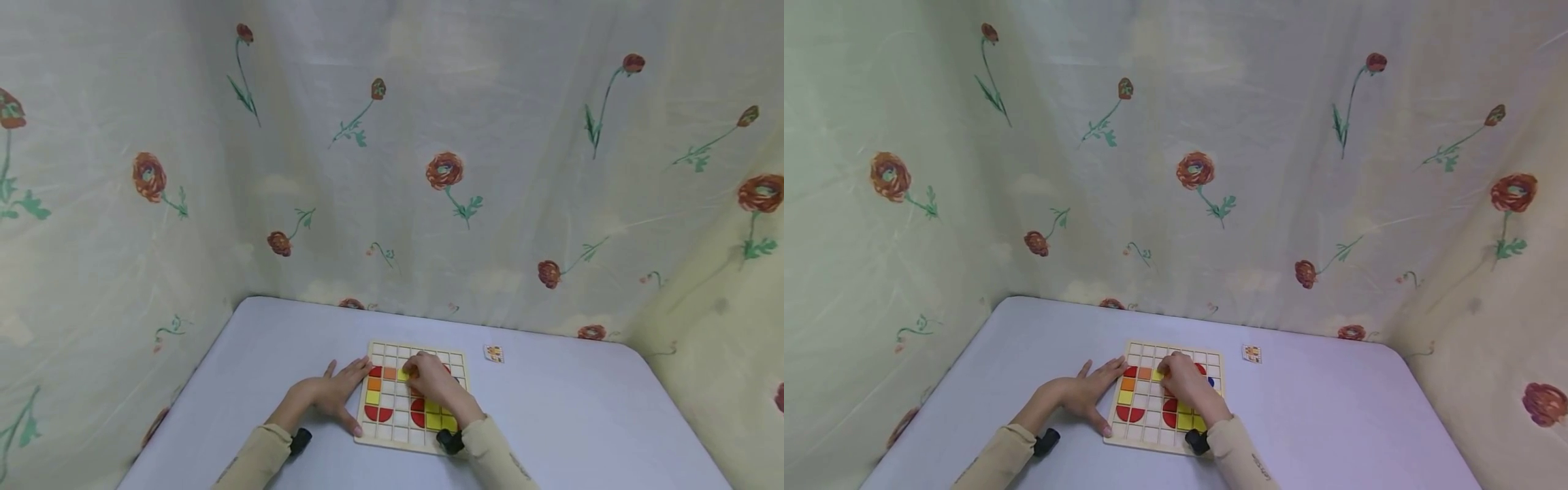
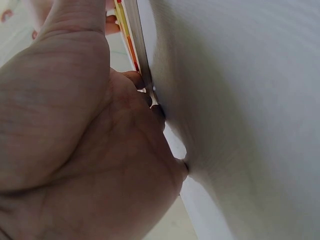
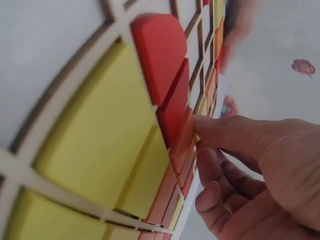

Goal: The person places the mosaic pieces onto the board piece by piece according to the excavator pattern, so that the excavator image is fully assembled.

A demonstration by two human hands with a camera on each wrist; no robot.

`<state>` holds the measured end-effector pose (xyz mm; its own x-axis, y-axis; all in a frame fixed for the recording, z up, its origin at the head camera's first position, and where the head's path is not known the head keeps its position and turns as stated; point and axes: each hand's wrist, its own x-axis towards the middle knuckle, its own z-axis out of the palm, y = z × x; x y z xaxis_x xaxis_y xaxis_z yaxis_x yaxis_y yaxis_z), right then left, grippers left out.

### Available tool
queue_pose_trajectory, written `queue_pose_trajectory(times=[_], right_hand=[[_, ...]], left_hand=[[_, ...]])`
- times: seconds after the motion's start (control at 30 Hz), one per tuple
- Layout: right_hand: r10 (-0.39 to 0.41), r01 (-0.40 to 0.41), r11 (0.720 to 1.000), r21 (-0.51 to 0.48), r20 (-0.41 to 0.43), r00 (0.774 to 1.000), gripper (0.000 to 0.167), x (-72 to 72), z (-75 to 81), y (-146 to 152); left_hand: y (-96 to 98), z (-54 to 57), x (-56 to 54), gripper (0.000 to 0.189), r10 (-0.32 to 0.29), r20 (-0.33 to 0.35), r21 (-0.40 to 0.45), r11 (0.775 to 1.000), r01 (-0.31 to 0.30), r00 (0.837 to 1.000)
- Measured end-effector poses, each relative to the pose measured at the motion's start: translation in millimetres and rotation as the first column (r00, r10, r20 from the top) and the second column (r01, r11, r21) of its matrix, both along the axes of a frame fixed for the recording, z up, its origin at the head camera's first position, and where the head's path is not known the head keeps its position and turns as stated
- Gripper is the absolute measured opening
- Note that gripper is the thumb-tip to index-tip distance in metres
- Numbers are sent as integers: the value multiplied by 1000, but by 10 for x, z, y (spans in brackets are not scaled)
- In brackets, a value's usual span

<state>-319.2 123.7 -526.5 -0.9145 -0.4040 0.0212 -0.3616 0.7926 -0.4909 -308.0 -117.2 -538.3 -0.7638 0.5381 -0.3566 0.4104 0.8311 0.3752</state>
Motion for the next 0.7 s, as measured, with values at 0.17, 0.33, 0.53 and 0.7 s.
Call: queue_pose_trajectory(times=[0.17, 0.33, 0.53, 0.7], right_hand=[[-1, 1, 1000, -13, 26, 1000, 18, -17, 8, -20], [-8, 9, 999, -40, 28, 1000, 22, -4, -11, 25], [-97, 98, 988, -119, 14, 995, 20, 100, 59, 212], [-183, 182, 973, -142, 7, 983, 16, 266, 218, 459]], left_hand=[[15, -7, -16, 124, -8, 1, -1, 1000, 8, 1000], [41, -8, -19, 123, -23, 1, -4, 1000, 23, 1000], [40, -5, -15, 123, -24, 1, 2, 1000, 24, 1000], [-51, -50, -29, 118, 2, 54, 88, 996, -6, 999]])
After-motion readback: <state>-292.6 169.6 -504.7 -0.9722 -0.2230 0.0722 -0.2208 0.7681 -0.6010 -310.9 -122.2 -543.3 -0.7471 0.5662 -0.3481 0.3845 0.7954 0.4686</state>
